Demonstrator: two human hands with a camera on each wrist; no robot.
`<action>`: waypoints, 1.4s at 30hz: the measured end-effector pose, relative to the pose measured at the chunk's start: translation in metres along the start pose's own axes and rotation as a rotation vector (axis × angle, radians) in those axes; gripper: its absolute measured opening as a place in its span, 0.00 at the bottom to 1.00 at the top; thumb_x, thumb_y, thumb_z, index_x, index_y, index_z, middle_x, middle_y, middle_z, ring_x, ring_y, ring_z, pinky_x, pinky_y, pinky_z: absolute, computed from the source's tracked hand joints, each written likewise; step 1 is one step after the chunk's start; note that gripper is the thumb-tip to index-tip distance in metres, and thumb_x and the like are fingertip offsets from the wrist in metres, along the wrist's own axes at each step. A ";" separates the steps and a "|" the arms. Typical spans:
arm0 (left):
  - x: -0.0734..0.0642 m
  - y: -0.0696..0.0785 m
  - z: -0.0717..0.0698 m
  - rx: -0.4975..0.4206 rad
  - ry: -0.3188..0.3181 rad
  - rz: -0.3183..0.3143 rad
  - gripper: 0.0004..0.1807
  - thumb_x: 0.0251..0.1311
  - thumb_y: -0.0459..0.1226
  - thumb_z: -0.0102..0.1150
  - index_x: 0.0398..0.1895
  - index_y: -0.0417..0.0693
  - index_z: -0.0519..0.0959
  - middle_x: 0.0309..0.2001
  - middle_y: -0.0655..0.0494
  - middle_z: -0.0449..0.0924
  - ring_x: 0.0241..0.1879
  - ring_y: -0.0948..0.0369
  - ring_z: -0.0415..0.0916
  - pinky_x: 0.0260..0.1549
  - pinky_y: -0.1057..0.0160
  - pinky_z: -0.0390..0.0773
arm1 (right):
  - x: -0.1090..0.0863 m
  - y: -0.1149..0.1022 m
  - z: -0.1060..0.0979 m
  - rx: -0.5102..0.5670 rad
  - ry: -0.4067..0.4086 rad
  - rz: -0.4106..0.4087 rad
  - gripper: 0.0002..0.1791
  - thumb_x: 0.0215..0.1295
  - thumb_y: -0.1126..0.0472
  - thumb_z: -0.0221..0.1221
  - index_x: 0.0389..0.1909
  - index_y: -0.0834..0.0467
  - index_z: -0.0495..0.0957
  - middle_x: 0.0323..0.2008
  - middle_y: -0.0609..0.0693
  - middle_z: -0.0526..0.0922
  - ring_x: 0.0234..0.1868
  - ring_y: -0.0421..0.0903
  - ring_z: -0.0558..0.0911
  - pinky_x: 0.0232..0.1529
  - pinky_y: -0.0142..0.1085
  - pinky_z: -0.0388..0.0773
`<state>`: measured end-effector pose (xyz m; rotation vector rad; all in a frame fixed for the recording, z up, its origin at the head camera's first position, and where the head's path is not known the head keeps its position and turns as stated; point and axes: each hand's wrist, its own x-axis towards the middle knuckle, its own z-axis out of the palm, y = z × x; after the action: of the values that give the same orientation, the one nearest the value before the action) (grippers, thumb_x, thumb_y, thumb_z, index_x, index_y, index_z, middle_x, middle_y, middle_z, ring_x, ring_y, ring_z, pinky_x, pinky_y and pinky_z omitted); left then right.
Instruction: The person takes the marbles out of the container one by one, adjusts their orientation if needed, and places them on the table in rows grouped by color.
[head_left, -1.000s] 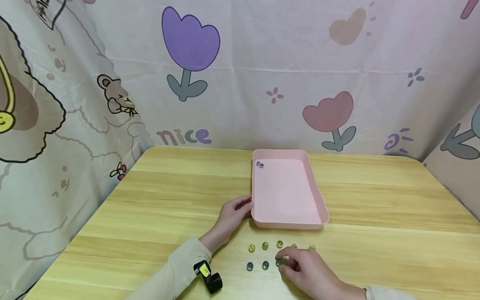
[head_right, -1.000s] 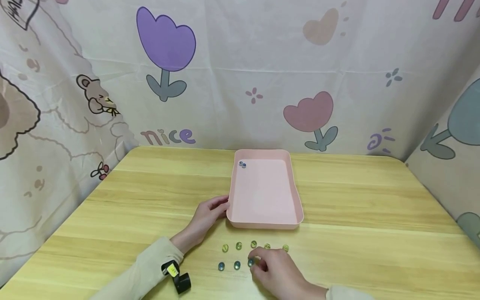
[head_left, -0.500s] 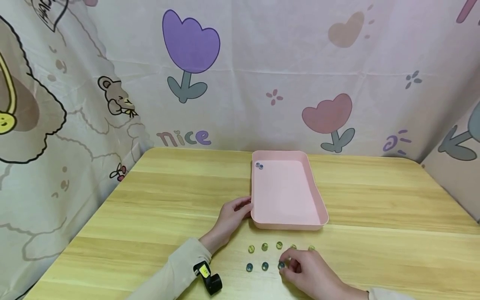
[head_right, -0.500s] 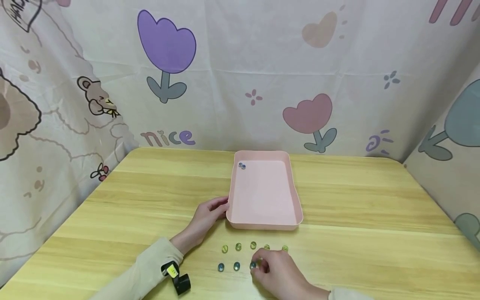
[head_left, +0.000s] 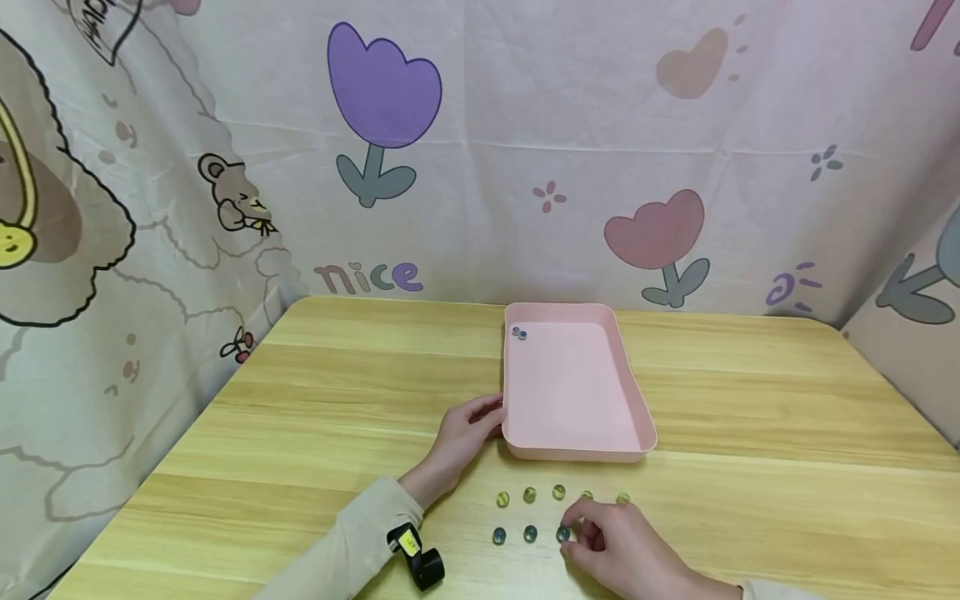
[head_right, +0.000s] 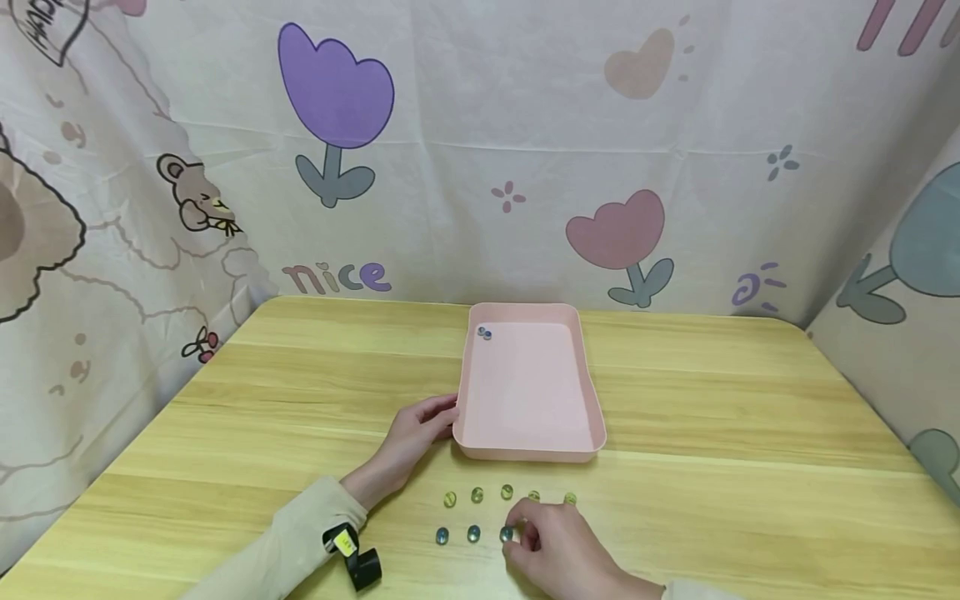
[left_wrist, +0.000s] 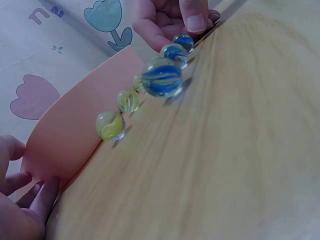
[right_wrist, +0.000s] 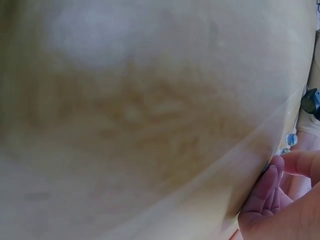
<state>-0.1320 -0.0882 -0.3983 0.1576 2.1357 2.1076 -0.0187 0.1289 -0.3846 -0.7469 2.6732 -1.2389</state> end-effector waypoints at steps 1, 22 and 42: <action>0.000 0.000 0.000 0.001 0.000 0.000 0.21 0.66 0.33 0.57 0.59 0.30 0.73 0.53 0.39 0.77 0.47 0.54 0.78 0.48 0.63 0.79 | 0.000 0.000 0.000 0.000 0.001 0.000 0.06 0.58 0.64 0.66 0.36 0.57 0.80 0.20 0.33 0.69 0.20 0.29 0.67 0.21 0.27 0.70; -0.001 0.001 0.000 0.009 0.003 -0.020 0.21 0.66 0.34 0.56 0.60 0.31 0.72 0.53 0.40 0.77 0.48 0.54 0.78 0.48 0.63 0.79 | 0.002 -0.002 0.003 0.004 0.003 0.007 0.06 0.60 0.61 0.66 0.37 0.56 0.81 0.19 0.32 0.69 0.20 0.28 0.67 0.20 0.26 0.70; 0.002 0.000 0.002 -0.003 0.004 -0.004 0.21 0.66 0.33 0.56 0.59 0.29 0.73 0.52 0.39 0.77 0.47 0.54 0.79 0.47 0.63 0.80 | 0.001 0.000 -0.002 -0.001 0.027 0.011 0.05 0.60 0.62 0.66 0.35 0.54 0.80 0.19 0.33 0.69 0.19 0.28 0.66 0.20 0.26 0.69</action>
<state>-0.1333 -0.0860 -0.3984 0.1484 2.1327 2.1106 -0.0199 0.1301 -0.3832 -0.7199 2.6956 -1.2550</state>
